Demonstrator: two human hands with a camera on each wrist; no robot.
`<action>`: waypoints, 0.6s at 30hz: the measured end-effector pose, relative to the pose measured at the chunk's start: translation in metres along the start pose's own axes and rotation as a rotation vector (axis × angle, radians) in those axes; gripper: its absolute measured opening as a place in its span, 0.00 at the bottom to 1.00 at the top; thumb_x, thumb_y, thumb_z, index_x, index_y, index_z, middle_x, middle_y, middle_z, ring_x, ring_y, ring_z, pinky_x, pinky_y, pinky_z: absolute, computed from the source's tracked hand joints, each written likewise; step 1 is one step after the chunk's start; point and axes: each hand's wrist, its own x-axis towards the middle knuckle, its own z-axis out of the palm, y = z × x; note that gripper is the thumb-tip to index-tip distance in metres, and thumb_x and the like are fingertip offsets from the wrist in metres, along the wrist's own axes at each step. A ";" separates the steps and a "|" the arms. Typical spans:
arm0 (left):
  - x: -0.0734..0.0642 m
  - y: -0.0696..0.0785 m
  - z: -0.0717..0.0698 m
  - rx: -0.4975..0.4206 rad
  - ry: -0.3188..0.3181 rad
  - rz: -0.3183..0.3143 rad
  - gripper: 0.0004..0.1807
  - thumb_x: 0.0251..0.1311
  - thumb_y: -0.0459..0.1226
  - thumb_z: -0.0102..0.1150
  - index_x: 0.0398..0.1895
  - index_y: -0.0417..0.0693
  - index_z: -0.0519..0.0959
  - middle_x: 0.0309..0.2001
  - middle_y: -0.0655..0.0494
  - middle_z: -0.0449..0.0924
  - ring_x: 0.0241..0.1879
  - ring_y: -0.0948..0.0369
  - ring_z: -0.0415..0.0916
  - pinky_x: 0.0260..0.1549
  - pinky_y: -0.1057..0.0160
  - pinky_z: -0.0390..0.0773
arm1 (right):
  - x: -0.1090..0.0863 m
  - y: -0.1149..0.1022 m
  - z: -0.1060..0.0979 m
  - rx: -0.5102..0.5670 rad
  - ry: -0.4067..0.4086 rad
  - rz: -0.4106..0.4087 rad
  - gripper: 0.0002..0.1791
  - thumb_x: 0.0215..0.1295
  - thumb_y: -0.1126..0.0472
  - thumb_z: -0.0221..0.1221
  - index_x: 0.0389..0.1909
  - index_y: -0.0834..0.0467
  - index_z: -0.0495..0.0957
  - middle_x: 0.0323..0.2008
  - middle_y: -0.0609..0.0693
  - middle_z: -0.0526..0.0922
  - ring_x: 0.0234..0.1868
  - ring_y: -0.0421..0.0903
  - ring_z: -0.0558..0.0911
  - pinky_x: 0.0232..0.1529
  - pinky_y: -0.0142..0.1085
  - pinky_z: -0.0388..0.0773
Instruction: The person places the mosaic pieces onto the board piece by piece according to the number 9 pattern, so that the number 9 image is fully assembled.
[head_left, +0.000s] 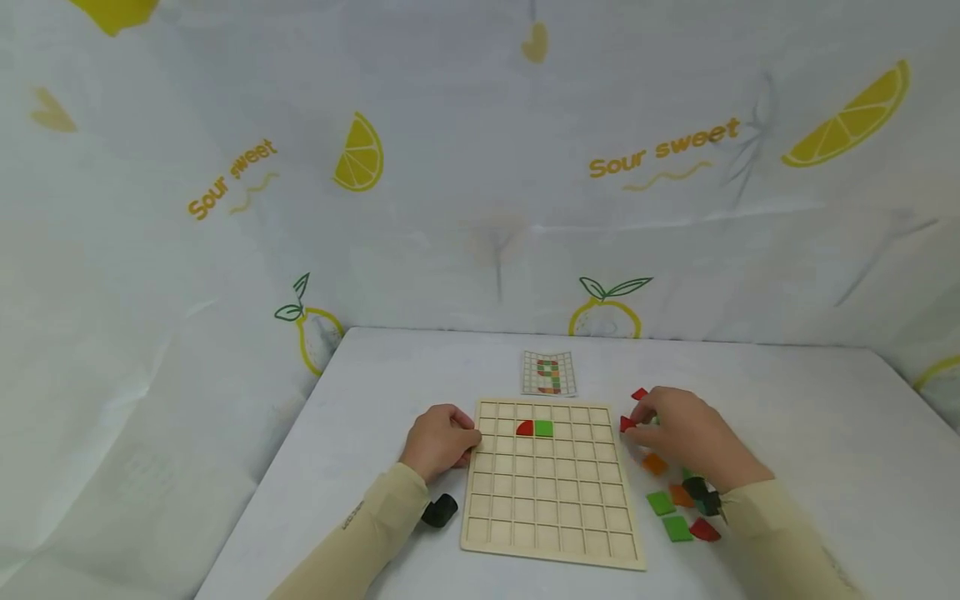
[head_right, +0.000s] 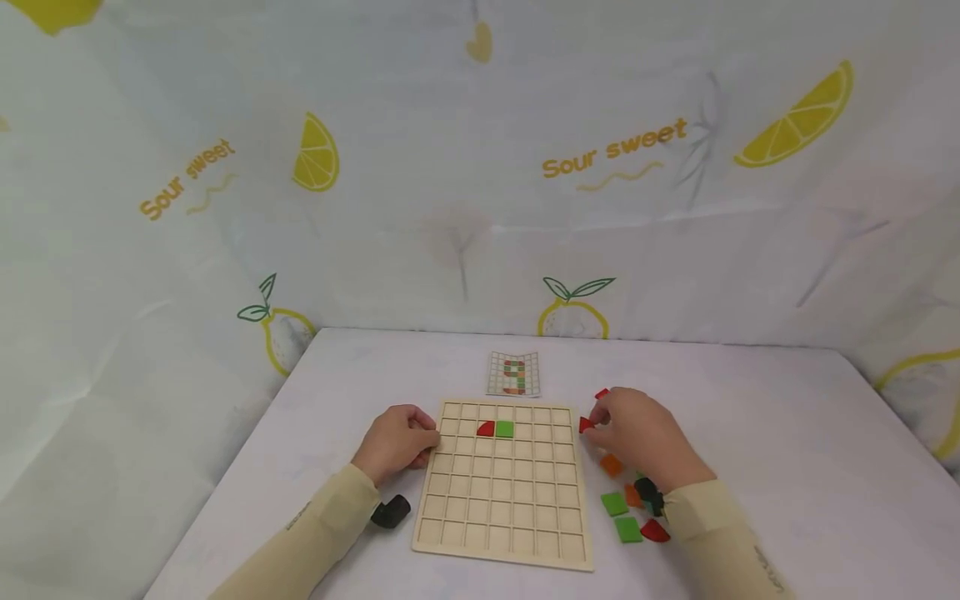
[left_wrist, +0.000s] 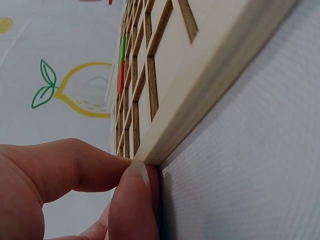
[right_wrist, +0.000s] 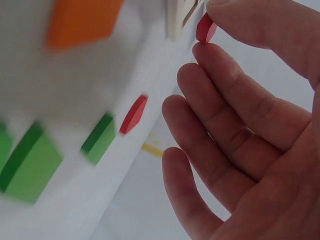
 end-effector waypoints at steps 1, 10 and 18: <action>0.000 0.000 0.000 0.003 0.002 -0.001 0.07 0.63 0.37 0.70 0.41 0.46 0.83 0.27 0.55 0.85 0.22 0.62 0.82 0.24 0.66 0.79 | 0.002 -0.005 0.001 0.002 -0.002 -0.011 0.11 0.65 0.50 0.73 0.39 0.53 0.88 0.40 0.45 0.87 0.38 0.45 0.80 0.40 0.41 0.80; 0.000 0.001 0.000 0.001 0.005 -0.008 0.06 0.64 0.37 0.70 0.40 0.47 0.83 0.27 0.55 0.85 0.21 0.62 0.82 0.24 0.66 0.80 | 0.020 -0.041 0.016 -0.005 -0.021 -0.066 0.12 0.64 0.51 0.76 0.39 0.54 0.88 0.39 0.44 0.87 0.39 0.44 0.81 0.41 0.43 0.82; -0.002 0.002 0.000 0.001 0.007 0.009 0.06 0.63 0.36 0.70 0.40 0.46 0.82 0.27 0.54 0.85 0.21 0.62 0.82 0.24 0.66 0.80 | 0.026 -0.058 0.028 -0.013 0.016 -0.124 0.09 0.63 0.53 0.76 0.34 0.52 0.89 0.36 0.43 0.86 0.38 0.42 0.82 0.42 0.42 0.83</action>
